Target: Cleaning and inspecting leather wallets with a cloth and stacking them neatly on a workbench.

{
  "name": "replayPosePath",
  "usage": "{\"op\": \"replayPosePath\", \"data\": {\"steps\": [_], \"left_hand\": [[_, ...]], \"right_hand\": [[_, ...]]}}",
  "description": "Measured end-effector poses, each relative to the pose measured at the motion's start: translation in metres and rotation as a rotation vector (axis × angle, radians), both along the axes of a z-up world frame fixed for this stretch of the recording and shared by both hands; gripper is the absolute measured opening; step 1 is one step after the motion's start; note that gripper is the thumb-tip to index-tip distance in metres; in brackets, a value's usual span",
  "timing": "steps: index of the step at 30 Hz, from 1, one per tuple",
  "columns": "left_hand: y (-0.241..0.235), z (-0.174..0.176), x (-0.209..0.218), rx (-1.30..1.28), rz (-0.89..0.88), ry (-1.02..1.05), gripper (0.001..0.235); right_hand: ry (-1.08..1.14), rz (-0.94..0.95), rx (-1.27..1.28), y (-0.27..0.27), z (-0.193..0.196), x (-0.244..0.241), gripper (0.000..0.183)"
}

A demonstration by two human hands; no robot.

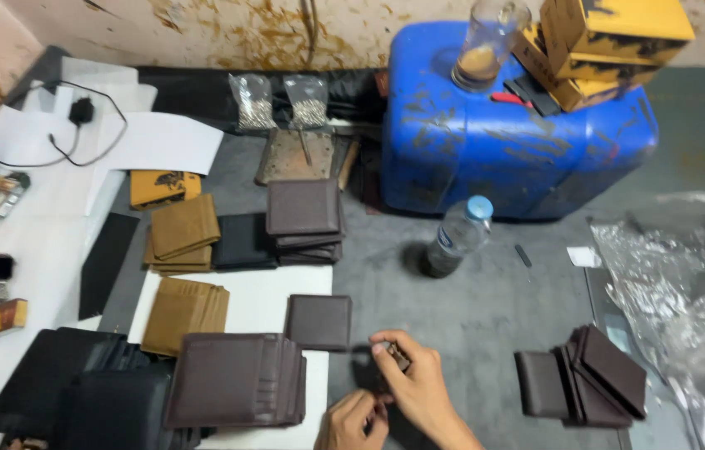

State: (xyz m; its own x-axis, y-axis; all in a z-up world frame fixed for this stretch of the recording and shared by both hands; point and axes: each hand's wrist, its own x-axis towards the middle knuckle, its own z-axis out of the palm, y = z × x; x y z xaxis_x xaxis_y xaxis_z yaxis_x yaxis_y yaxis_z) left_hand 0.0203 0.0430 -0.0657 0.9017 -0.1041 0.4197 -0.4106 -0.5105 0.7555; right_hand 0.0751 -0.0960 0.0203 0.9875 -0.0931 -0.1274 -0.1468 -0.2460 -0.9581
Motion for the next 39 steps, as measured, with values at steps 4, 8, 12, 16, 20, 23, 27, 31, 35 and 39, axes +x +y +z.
{"op": "replayPosePath", "data": {"steps": [4,8,12,16,20,23,27,31,35,39], "left_hand": [[0.000,0.037,-0.001,0.036,-0.094,0.181,0.019],[-0.016,0.035,-0.005,0.110,-0.080,0.244,0.019],[-0.042,0.041,-0.010,0.219,-0.012,0.376,0.018],[-0.076,0.048,-0.016,0.083,-0.133,0.220,0.016],[-0.105,0.056,-0.028,-0.015,-0.249,0.116,0.015],[-0.115,0.059,-0.037,-0.060,-0.289,0.074,0.016],[-0.115,0.060,-0.041,-0.078,-0.311,0.028,0.017],[-0.113,0.060,-0.044,-0.093,-0.281,0.052,0.018],[-0.110,0.058,-0.047,-0.103,-0.269,0.082,0.018],[-0.109,0.056,-0.049,-0.132,-0.238,0.158,0.017]], "right_hand": [[0.011,-0.084,-0.109,-0.049,-0.020,-0.080,0.016],[0.080,-0.264,-0.205,-0.104,-0.018,-0.137,0.014],[0.159,-0.623,-0.237,-0.147,-0.003,-0.159,0.020],[0.263,-0.879,-0.159,-0.192,-0.019,-0.168,0.065],[0.460,-0.865,-0.112,-0.201,0.000,-0.149,0.100],[0.559,-0.846,-0.116,-0.201,0.010,-0.136,0.119],[0.571,-0.809,-0.110,-0.197,0.022,-0.123,0.105],[0.585,-0.818,-0.184,-0.194,0.017,-0.122,0.095],[0.514,-0.880,-0.128,-0.192,0.012,-0.130,0.090],[0.422,-0.971,-0.030,-0.186,-0.002,-0.144,0.082]]}}
